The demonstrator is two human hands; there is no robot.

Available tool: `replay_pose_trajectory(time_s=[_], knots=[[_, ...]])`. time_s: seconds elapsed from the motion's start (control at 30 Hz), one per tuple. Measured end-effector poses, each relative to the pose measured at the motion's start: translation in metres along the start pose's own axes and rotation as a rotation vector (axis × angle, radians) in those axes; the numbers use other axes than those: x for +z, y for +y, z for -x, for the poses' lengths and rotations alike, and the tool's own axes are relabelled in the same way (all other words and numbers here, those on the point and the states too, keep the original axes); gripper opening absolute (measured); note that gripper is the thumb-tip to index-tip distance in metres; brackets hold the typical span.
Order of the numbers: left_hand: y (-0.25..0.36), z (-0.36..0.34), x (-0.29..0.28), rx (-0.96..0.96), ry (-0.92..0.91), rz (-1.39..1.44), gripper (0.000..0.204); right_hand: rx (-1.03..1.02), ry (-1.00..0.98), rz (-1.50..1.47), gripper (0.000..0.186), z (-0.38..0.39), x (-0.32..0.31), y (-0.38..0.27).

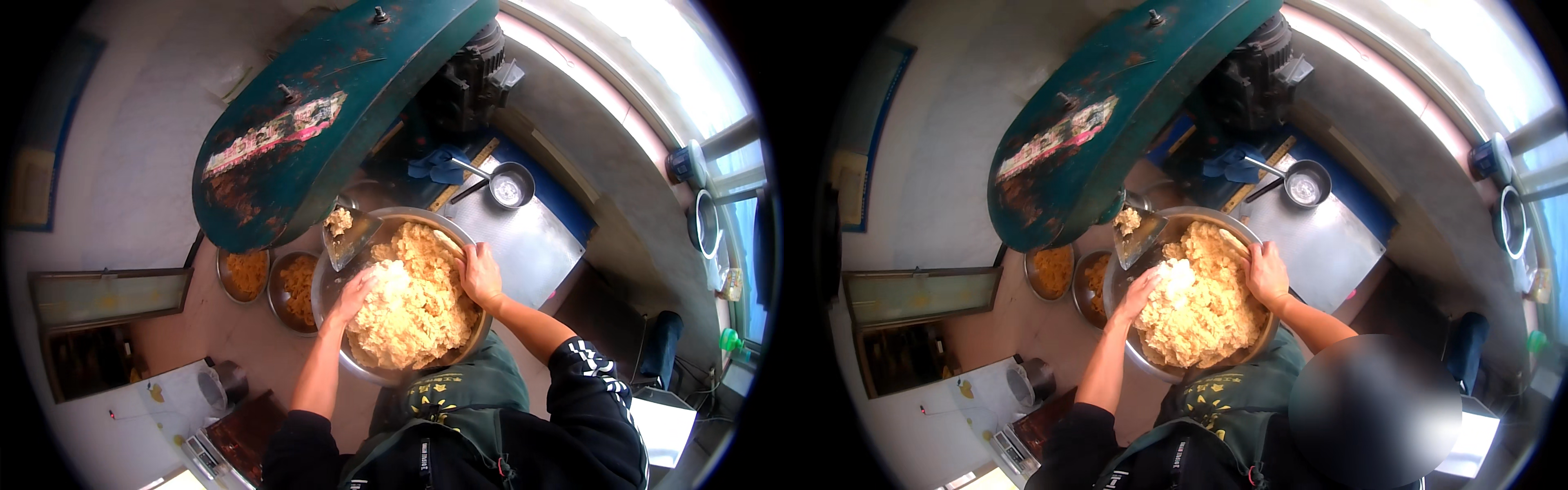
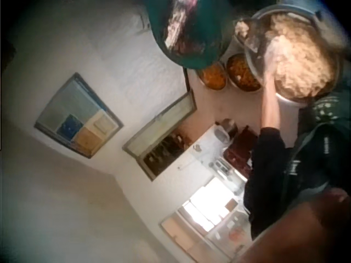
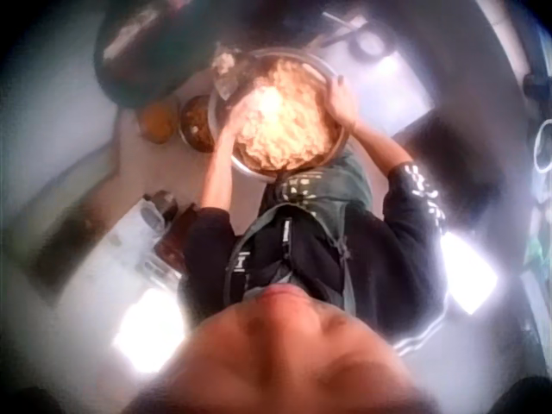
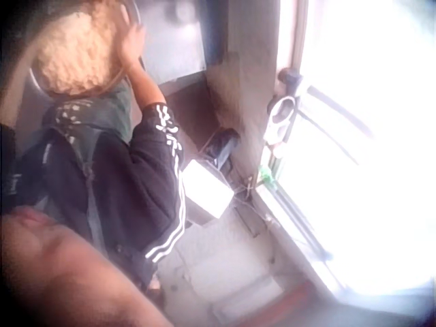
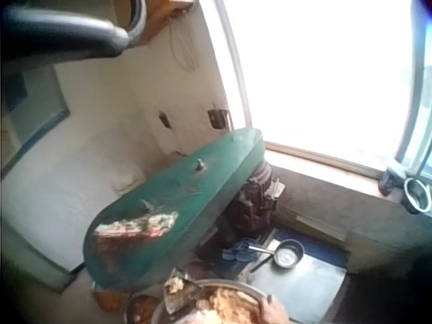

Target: The person kneads a large quantity of yellow dough in a metal bowl using both hands. They repeatedly lift, fold, and press the dough to mix it thoroughly.

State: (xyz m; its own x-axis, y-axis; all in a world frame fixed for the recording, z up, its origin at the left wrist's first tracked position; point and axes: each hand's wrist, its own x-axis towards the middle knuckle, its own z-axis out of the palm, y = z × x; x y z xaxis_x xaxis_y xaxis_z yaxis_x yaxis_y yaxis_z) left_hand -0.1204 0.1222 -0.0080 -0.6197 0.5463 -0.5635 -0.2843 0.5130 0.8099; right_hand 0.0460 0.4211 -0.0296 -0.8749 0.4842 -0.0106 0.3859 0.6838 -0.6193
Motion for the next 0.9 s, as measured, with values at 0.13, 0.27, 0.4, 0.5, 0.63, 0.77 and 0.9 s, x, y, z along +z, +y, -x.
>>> replay_pose_trajectory(time_s=[0.13, 0.27, 0.4, 0.5, 0.63, 0.77, 0.9], knots=[[0.041, 0.024, 0.029, 0.04, 0.103, -0.332, 0.066, -0.018, -0.006, 0.009, 0.029, 0.002, -0.001, 0.001], [0.07, 0.047, 0.064, 0.226, 0.197, -0.738, 0.07, -0.045, 0.006, 0.007, 0.03, 0.003, -0.003, 0.003], [0.08, 0.074, 0.099, 0.415, 0.313, -1.032, 0.068, -0.05, 0.017, 0.014, 0.029, 0.004, -0.001, 0.004], [0.073, 0.086, 0.113, 0.524, 0.44, -1.063, 0.07, -0.065, 0.019, -0.013, 0.027, 0.003, 0.0, 0.007], [0.058, 0.106, 0.121, 0.607, 0.49, -1.089, 0.064, -0.071, 0.008, -0.012, 0.029, 0.001, 0.002, 0.009], [0.041, 0.126, 0.127, 0.716, 0.463, -1.122, 0.059, -0.071, 0.008, -0.008, 0.03, 0.001, 0.004, 0.01], [0.032, 0.13, 0.136, 0.828, 0.373, -1.197, 0.058, -0.058, -0.002, -0.018, 0.03, 0.003, 0.005, 0.012]])
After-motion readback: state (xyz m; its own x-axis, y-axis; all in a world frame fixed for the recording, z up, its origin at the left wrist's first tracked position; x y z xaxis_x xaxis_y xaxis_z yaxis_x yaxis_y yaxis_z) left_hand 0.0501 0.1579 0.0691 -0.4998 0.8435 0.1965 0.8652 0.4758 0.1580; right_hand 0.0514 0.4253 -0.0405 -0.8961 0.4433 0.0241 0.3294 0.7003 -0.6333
